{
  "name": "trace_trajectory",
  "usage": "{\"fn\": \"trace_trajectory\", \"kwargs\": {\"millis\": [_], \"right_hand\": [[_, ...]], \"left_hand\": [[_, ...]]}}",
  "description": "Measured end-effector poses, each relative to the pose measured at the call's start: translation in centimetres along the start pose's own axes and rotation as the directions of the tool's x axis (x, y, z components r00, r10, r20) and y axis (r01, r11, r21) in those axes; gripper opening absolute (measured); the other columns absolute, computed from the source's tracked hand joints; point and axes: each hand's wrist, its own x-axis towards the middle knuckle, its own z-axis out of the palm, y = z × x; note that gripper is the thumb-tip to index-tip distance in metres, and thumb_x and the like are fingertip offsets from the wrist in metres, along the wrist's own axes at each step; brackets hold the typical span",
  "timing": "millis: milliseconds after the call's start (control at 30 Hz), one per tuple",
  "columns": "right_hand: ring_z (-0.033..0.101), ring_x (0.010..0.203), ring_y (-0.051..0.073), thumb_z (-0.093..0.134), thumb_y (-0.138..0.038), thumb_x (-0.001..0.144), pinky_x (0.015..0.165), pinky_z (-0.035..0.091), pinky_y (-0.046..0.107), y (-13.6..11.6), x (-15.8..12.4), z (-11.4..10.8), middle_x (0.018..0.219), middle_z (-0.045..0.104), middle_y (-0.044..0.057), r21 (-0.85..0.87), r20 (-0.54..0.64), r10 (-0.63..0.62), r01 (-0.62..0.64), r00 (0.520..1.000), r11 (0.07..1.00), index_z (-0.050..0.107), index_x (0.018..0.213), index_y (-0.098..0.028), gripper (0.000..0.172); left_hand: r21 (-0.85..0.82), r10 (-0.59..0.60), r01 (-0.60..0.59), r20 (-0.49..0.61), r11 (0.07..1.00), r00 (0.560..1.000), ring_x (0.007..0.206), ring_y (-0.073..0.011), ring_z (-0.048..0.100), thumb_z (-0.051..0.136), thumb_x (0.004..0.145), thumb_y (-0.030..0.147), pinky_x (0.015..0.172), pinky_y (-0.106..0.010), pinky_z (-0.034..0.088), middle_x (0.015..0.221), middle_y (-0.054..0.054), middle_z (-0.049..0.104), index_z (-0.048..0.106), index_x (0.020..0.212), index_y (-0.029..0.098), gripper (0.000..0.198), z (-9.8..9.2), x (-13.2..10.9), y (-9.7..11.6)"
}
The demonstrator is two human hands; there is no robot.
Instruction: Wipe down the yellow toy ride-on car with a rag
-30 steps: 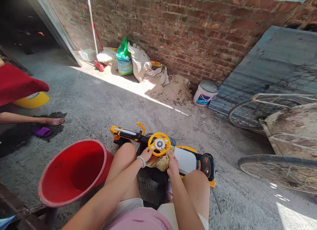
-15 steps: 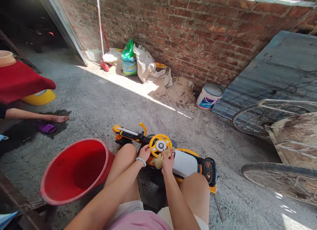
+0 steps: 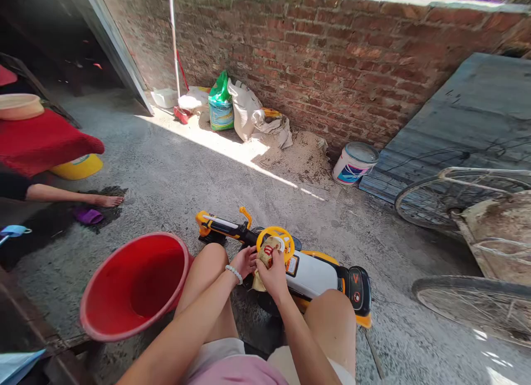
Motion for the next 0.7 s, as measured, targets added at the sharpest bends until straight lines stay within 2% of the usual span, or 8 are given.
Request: {"fn": "trace_trajectory", "kwargs": {"millis": [67,167,267,367,433,533,600,700], "right_hand": [[0.058,0.122,0.031,0.064,-0.034,0.083,0.105,0.049,0.046,-0.3,1.6,-0.1,0.134,0.063,0.016,-0.246,0.085,-0.132,0.149,0.988,0.958,0.067,0.125,-0.018,0.045],[0.051,0.129,0.033,0.066,-0.024,0.083,0.107,0.046,0.046,-0.7,2.8,0.5,0.147,0.055,0.017,-0.548,0.324,-0.097,0.270,0.941,0.792,0.066,0.133,-0.020,0.050],[0.054,0.123,0.033,0.065,-0.022,0.086,0.100,0.048,0.042,-0.6,2.4,0.1,0.142,0.059,0.016,-0.677,0.442,-0.015,0.345,0.897,0.650,0.068,0.133,-0.022,0.047],[0.054,0.123,0.032,0.062,-0.020,0.089,0.096,0.050,0.039,0.8,1.1,-2.1,0.143,0.059,0.015,-0.703,0.479,-0.013,0.393,0.878,0.593,0.066,0.137,-0.024,0.048],[0.053,0.125,0.031,0.062,-0.020,0.088,0.096,0.049,0.037,2.2,0.2,-3.9,0.147,0.056,0.014,-0.726,0.437,0.001,0.353,0.899,0.590,0.064,0.140,-0.025,0.052],[0.054,0.128,0.030,0.061,-0.028,0.091,0.101,0.047,0.035,4.1,0.1,-5.5,0.151,0.053,0.015,-0.729,0.285,0.045,0.186,0.958,0.659,0.060,0.146,-0.023,0.055],[0.057,0.127,0.029,0.054,-0.038,0.097,0.103,0.047,0.035,4.7,1.3,-5.7,0.146,0.056,0.016,-0.684,0.148,0.090,0.036,0.985,0.729,0.057,0.149,-0.020,0.055],[0.061,0.124,0.029,0.043,-0.048,0.101,0.100,0.048,0.037,4.6,4.5,-5.5,0.138,0.061,0.018,-0.615,-0.014,0.150,-0.127,0.989,0.778,0.051,0.154,-0.016,0.062]], "left_hand": [[-0.071,-0.031,0.033,0.032,0.997,0.999,0.060,-0.0155,0.067,0.044,0.104,0.042,0.063,-0.026,0.052,0.078,-0.003,0.070,0.063,0.120,0.019,0.034,0.0,-0.2,0.1],[-0.118,-0.027,0.031,0.041,0.992,0.999,0.065,-0.0190,0.068,0.042,0.103,0.044,0.068,-0.031,0.054,0.083,-0.006,0.072,0.062,0.125,0.018,0.039,0.4,-0.1,0.1],[-0.163,-0.012,0.020,0.050,0.986,0.999,0.073,-0.0222,0.071,0.041,0.102,0.044,0.072,-0.036,0.056,0.092,-0.009,0.073,0.060,0.130,0.018,0.042,0.9,0.1,0.3],[-0.143,-0.012,0.015,0.020,0.990,1.000,0.073,-0.0237,0.071,0.036,0.104,0.046,0.071,-0.038,0.057,0.091,-0.010,0.072,0.059,0.131,0.017,0.045,1.1,0.0,0.7],[-0.079,-0.021,0.021,-0.004,0.997,1.000,0.070,-0.0234,0.072,0.038,0.103,0.047,0.071,-0.037,0.058,0.087,-0.009,0.070,0.058,0.130,0.018,0.044,1.1,-0.2,0.8],[0.037,-0.012,0.013,-0.024,0.999,1.000,0.068,-0.0205,0.072,0.048,0.101,0.043,0.073,-0.034,0.057,0.084,-0.006,0.071,0.058,0.127,0.019,0.037,1.0,-0.3,0.5],[0.134,0.034,-0.026,-0.058,0.991,0.998,0.069,-0.0175,0.073,0.058,0.098,0.036,0.074,-0.030,0.057,0.088,-0.005,0.073,0.059,0.124,0.020,0.030,1.1,-0.1,0.1],[0.339,0.116,-0.064,-0.136,0.938,0.984,0.070,-0.0143,0.074,0.065,0.097,0.028,0.075,-0.027,0.056,0.095,-0.003,0.076,0.059,0.119,0.022,0.024,1.8,0.4,-0.7]]}}
